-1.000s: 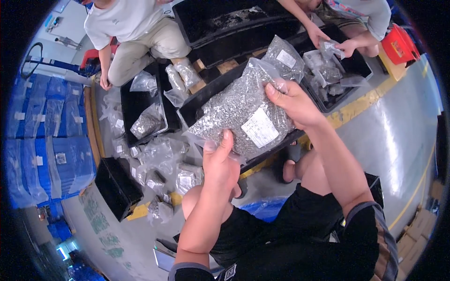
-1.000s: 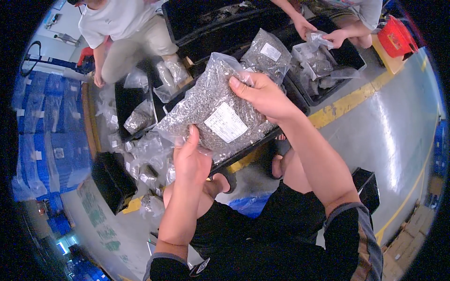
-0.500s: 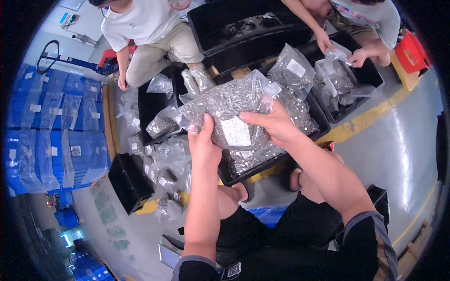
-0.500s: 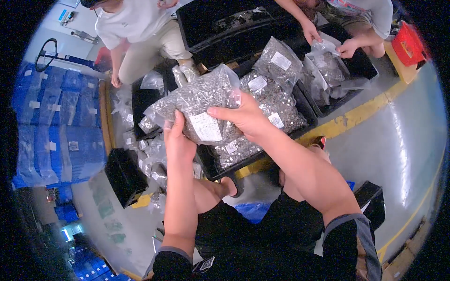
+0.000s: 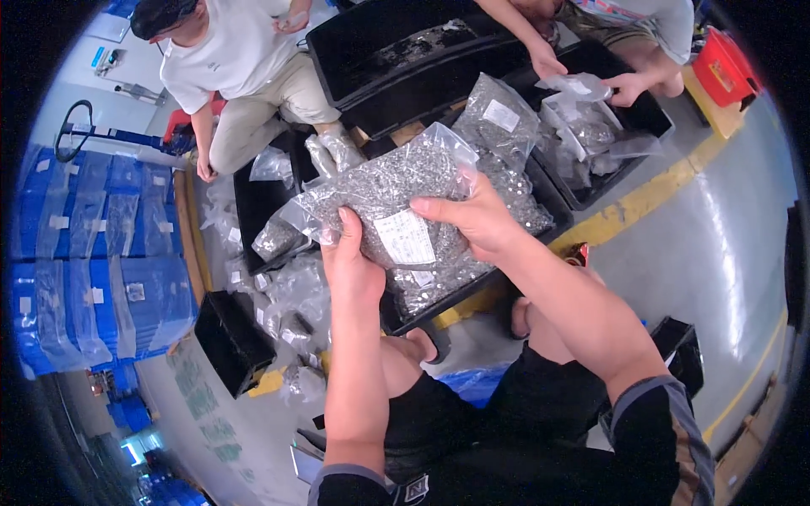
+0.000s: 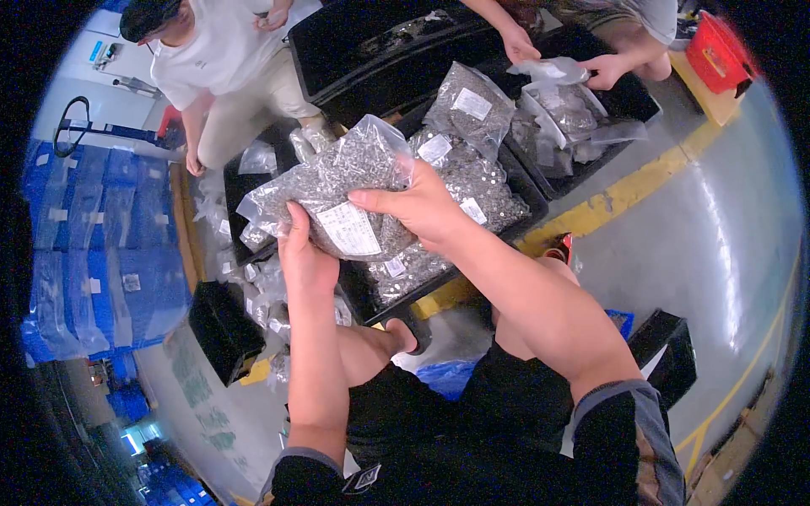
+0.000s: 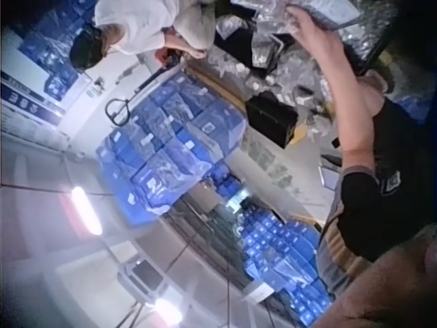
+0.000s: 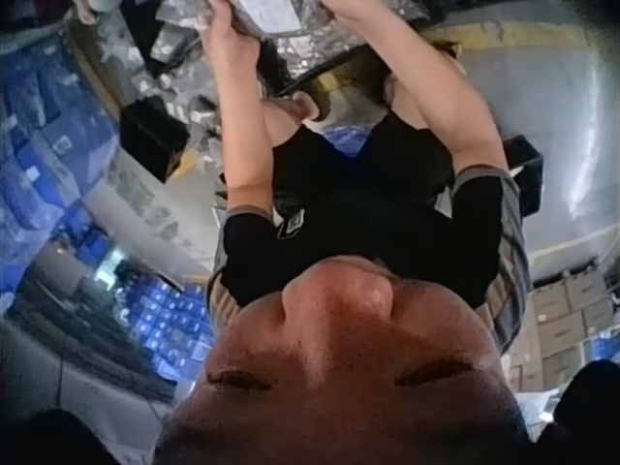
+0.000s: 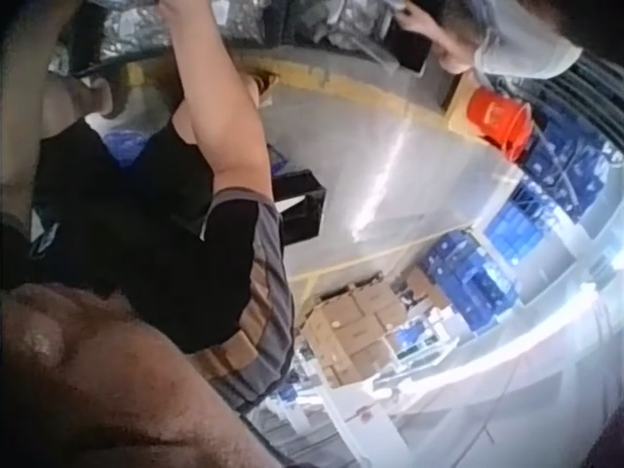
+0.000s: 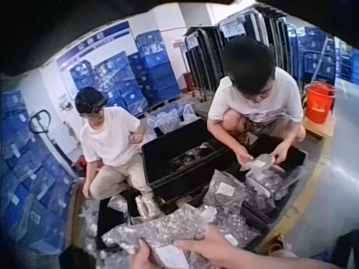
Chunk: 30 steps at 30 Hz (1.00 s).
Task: Packaging and sorting small components from large bins into individual plastic bags and sealing them.
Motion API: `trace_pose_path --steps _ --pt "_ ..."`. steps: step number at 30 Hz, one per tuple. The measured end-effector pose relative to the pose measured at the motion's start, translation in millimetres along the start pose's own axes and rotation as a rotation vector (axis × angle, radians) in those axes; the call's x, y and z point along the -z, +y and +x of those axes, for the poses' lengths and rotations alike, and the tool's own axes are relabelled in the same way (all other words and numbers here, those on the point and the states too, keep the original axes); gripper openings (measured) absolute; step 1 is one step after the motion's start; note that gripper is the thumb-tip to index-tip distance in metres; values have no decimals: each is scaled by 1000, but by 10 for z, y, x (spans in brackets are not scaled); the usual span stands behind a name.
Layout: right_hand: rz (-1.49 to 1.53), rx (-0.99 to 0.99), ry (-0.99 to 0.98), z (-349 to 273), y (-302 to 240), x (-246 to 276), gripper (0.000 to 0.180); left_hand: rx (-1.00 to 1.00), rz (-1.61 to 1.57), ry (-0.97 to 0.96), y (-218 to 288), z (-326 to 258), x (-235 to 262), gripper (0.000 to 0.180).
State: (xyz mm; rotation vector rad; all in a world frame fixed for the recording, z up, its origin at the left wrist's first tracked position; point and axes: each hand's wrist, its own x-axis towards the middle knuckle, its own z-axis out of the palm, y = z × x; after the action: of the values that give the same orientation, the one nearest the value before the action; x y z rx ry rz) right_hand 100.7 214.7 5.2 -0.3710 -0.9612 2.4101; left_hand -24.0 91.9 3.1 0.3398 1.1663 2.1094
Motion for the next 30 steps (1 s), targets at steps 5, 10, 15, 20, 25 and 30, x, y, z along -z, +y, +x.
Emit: trace_pose_path --steps 5,10,15,20,25,30 --pt "-6 -2 50 -40 -48 23 36 10 10 9 -28 -14 -82 40" --pt "6 1 57 -62 -86 46 36 57 -19 24 -78 -13 -145 39" --pt "-23 -34 115 -38 -82 88 34 65 0 53 -116 9 -192 38" --pt "-11 -45 131 -23 -90 94 32 103 -7 62 -126 18 -220 36" --pt "2 -53 161 -9 -86 81 33 107 -20 32 -134 32 -202 36" --pt "50 -59 180 -4 -96 81 33 113 -40 59 -147 37 -203 37"
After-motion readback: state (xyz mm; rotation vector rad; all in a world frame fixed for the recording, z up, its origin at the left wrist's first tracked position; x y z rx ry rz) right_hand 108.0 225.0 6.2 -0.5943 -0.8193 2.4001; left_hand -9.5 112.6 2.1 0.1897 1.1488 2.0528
